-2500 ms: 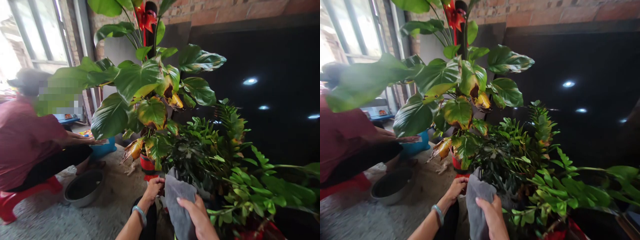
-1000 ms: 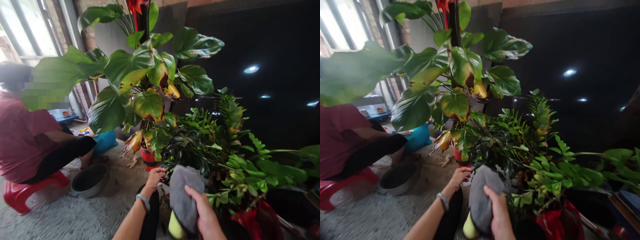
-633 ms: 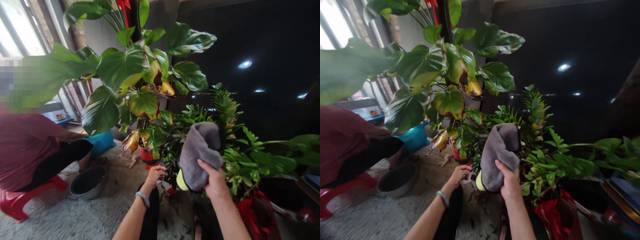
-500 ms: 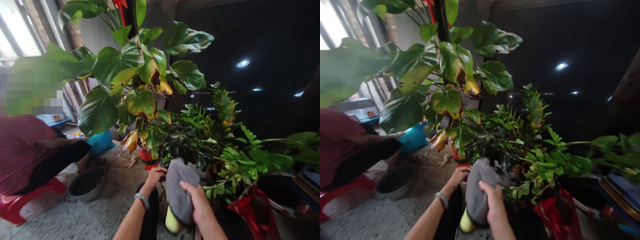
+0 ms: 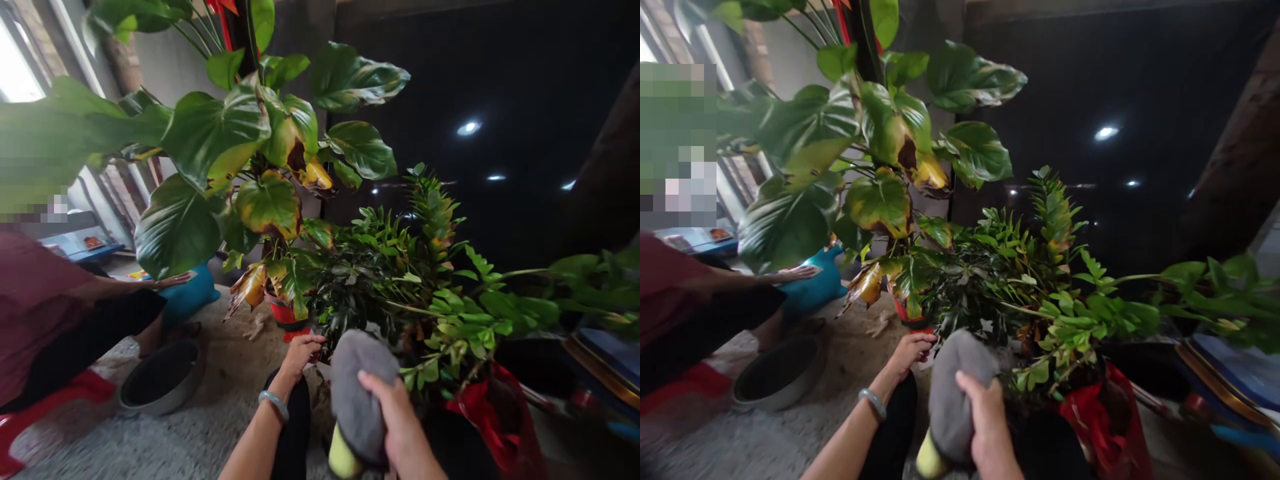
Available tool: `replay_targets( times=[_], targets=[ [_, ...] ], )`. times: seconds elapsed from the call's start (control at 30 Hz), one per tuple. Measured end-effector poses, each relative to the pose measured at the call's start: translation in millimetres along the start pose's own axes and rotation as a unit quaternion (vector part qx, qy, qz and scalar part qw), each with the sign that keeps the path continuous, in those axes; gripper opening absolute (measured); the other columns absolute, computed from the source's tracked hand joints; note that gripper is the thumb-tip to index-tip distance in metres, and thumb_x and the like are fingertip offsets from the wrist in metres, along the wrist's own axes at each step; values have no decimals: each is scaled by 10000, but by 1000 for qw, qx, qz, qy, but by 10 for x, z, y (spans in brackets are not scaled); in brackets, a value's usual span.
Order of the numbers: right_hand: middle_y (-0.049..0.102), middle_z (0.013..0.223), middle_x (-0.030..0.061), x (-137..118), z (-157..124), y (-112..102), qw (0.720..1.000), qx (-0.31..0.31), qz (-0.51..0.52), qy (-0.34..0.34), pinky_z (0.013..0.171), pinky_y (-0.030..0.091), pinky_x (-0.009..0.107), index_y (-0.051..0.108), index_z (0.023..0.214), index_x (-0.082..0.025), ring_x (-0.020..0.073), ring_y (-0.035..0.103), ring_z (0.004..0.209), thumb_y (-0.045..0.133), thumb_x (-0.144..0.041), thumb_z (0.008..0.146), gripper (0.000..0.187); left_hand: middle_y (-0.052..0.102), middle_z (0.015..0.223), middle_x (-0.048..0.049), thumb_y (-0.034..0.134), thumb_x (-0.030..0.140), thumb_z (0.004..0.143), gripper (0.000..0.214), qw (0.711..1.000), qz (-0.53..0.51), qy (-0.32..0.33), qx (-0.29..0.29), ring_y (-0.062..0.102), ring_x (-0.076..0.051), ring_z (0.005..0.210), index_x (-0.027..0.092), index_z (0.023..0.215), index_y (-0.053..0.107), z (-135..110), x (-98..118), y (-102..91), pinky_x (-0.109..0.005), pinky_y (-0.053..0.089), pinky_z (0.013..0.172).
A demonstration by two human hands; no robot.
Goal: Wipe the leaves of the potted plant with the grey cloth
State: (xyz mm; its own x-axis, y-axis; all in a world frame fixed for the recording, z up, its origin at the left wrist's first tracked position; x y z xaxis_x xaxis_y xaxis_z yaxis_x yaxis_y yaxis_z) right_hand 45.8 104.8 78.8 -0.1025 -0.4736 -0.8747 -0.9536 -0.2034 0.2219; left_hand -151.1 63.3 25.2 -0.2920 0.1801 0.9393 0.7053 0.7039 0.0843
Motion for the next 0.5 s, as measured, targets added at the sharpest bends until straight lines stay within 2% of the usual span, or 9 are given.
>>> replay_targets(
  times=[0.07, 0.1, 0.13, 0.2, 0.27, 0.3, 0.37, 0.43, 0.5],
  targets=[
    [747, 724, 56, 206, -145, -65, 999, -23, -33, 3, 667, 540, 434, 704, 747, -230, 348, 689, 772, 802, -372, 444, 349, 525, 474, 48, 656, 150, 551, 138, 1000, -2, -5, -6, 472, -91, 475, 128, 677, 708, -1, -4, -1, -227, 359, 503],
    [751, 747, 51, 209, -193, -92, 999, -33, -40, -12, 681, 540, 431, 711, 778, -236, 344, 690, 785, 804, -372, 462, 357, 533, 478, 44, 660, 163, 552, 127, 1000, -2, -5, -13, 477, -94, 478, 128, 666, 704, 0, -7, 1, -229, 361, 503],
    [755, 780, 48, 139, -214, -110, 998, -38, -38, -38, 707, 539, 428, 715, 817, -234, 339, 690, 808, 809, -369, 472, 382, 538, 482, 42, 663, 173, 553, 123, 1000, -3, -2, -20, 478, -95, 478, 128, 660, 701, 2, -8, 4, -230, 361, 502],
    [757, 878, 53, -164, -166, -114, 992, -31, -17, -120, 789, 524, 423, 709, 912, -216, 327, 681, 880, 823, -358, 467, 481, 535, 480, 45, 668, 173, 543, 132, 1000, -1, 6, -22, 469, -88, 465, 126, 662, 700, 8, -13, 4, -229, 358, 498],
    [748, 970, 60, -508, -37, -88, 979, 7, 20, -204, 861, 501, 414, 692, 977, -203, 318, 659, 965, 832, -349, 445, 570, 524, 473, 53, 673, 152, 529, 156, 1000, -1, 10, -12, 458, -80, 455, 127, 680, 702, 16, -21, 0, -226, 355, 499],
    [747, 976, 62, -614, 36, -65, 975, 30, 40, -215, 866, 502, 412, 689, 969, -202, 320, 652, 985, 834, -343, 424, 582, 521, 472, 55, 674, 139, 524, 162, 1000, -4, 11, -6, 458, -78, 456, 128, 684, 702, 19, -25, -3, -225, 356, 502],
    [755, 911, 72, -619, 144, -2, 984, 48, 78, -156, 828, 524, 424, 694, 879, -196, 336, 658, 970, 826, -333, 378, 535, 520, 471, 56, 673, 120, 524, 167, 1000, -7, 14, -3, 461, -77, 459, 127, 688, 702, 22, -28, -2, -224, 359, 506],
    [756, 800, 89, -383, 126, 70, 995, 15, 93, -31, 766, 546, 444, 694, 751, -190, 359, 675, 909, 814, -341, 353, 442, 516, 462, 58, 668, 101, 526, 181, 1000, -4, 12, -2, 460, -79, 455, 126, 701, 705, 21, -28, 2, -224, 357, 504],
    [751, 738, 95, -90, -31, 121, 994, -42, 77, 70, 724, 555, 460, 694, 677, -197, 368, 688, 853, 809, -374, 370, 372, 527, 461, 54, 665, 95, 533, 176, 1000, -1, 1, -2, 465, -87, 456, 128, 701, 706, 15, -31, 8, -229, 361, 505]
  ],
)
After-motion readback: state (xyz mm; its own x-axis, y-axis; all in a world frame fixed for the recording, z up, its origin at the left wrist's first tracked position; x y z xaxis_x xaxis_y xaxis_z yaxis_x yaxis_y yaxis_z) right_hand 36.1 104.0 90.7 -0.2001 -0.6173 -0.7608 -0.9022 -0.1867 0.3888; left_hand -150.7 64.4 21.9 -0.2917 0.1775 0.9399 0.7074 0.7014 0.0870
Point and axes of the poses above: each hand's wrist, its own z-axis towards the middle knuckle, its own y-axis out of the palm, x = y × z, the point moved 3 cm from there along z, towards the middle knuckle
